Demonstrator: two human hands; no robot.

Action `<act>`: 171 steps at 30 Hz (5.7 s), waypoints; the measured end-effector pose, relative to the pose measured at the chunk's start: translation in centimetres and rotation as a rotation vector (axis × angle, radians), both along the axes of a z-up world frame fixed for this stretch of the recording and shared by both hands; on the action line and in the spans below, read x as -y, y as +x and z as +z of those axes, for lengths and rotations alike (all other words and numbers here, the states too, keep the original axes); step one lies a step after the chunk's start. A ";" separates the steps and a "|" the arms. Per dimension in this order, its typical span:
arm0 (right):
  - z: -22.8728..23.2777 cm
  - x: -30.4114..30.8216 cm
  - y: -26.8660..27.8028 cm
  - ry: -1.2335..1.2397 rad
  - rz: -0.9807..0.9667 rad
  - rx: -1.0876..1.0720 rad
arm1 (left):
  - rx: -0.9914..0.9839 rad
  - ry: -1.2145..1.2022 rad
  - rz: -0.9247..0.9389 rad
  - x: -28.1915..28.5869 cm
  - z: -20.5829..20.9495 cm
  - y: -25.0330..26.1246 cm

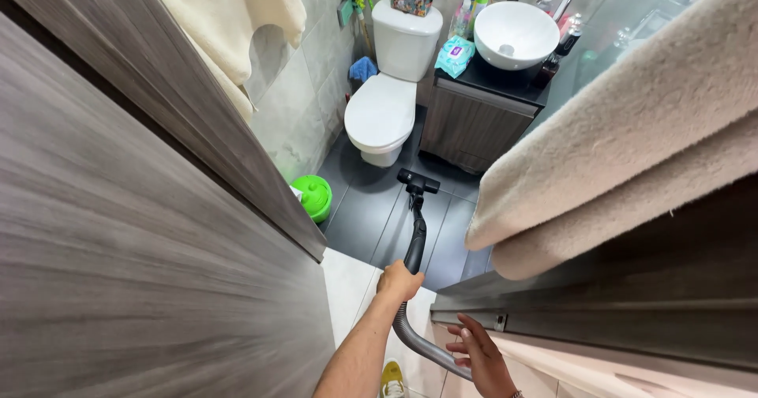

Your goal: The person is vacuuming the floor and around a bed in a small bedroom and then enters an adjacent bathroom to vacuum the floor there.

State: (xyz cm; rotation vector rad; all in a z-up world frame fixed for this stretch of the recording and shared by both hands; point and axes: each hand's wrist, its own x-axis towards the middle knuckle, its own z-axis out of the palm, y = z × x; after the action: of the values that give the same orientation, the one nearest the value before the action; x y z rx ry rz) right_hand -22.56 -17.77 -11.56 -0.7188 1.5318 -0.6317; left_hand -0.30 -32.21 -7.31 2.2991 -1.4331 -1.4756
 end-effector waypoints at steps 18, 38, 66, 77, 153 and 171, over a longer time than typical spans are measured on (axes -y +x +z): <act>1.4 -5.0 0.3 -0.040 0.272 0.110 | 0.075 0.052 0.138 -21.0 3.4 0.5; -2.9 -7.4 0.7 0.033 0.390 0.163 | 0.092 0.144 0.282 -34.5 7.7 1.8; -0.2 -4.3 -4.1 0.058 0.106 0.049 | 0.087 -0.036 0.159 -1.3 -3.3 0.8; -1.6 -5.7 -3.8 0.044 0.210 0.104 | 0.118 -0.012 0.209 -13.8 -3.0 1.1; -4.5 -9.1 -1.7 -0.199 0.458 -0.150 | -0.100 -0.008 0.547 -21.4 -4.5 -7.0; 5.7 -16.1 -11.3 0.227 0.393 -0.239 | -0.727 0.197 0.386 -30.8 -2.5 -13.0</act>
State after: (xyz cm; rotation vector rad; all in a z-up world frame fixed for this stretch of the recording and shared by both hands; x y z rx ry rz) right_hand -33.85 -1.72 -5.86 -0.9119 1.5875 -0.0779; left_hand -13.26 -1.36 -9.83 1.6707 -0.6351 -2.0542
